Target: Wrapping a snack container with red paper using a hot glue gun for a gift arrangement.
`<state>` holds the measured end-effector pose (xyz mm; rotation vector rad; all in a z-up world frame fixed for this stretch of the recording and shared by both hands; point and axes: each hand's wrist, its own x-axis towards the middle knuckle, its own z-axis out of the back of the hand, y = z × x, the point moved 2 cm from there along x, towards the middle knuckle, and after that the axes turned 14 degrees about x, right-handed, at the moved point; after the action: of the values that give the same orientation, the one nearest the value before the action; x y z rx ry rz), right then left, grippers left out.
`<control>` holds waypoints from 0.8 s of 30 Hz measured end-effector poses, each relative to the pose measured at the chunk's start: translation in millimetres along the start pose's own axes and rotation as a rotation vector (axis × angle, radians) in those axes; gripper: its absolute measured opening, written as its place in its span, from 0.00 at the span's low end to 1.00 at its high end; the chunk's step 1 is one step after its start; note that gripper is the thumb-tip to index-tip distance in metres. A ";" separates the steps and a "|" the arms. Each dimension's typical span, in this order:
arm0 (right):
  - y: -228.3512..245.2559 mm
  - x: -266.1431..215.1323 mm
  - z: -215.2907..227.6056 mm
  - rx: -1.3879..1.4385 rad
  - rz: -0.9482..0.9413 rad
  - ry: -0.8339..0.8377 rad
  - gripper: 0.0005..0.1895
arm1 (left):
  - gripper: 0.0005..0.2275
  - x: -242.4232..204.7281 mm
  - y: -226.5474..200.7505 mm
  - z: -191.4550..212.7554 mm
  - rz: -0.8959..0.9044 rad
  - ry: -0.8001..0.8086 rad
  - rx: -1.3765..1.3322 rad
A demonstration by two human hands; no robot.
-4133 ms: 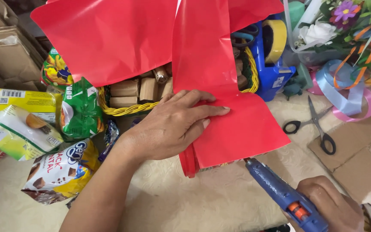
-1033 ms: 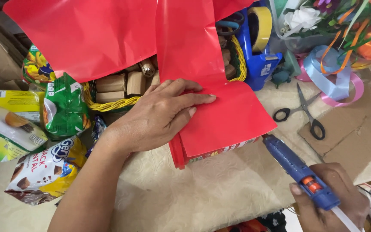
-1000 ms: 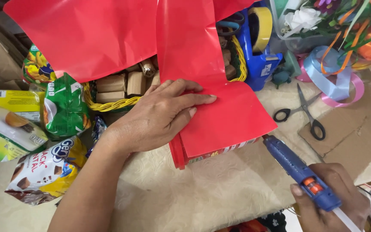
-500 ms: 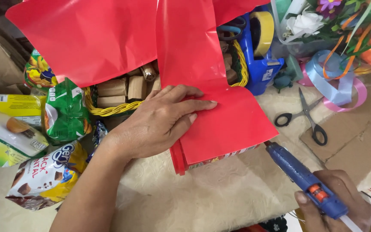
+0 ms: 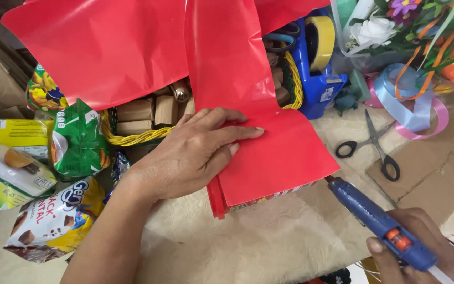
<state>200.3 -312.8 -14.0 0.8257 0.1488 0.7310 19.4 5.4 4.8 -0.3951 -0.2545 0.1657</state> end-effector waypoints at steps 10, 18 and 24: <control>6.4 1.3 2.1 -0.066 -0.013 -0.014 0.15 | 0.19 0.9 0.1 -0.4 0.000 -0.008 0.004; -38.2 14.0 20.3 -0.044 -0.179 0.131 0.13 | 0.19 0.6 -1.9 0.4 0.010 -0.010 -0.014; -31.4 6.8 16.5 0.192 -0.115 0.096 0.10 | 0.21 1.5 -4.5 4.9 0.049 0.027 -0.081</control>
<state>228.7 -332.8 -24.2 0.9563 0.3545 0.6546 20.0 3.3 11.4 -0.4840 -0.2259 0.1984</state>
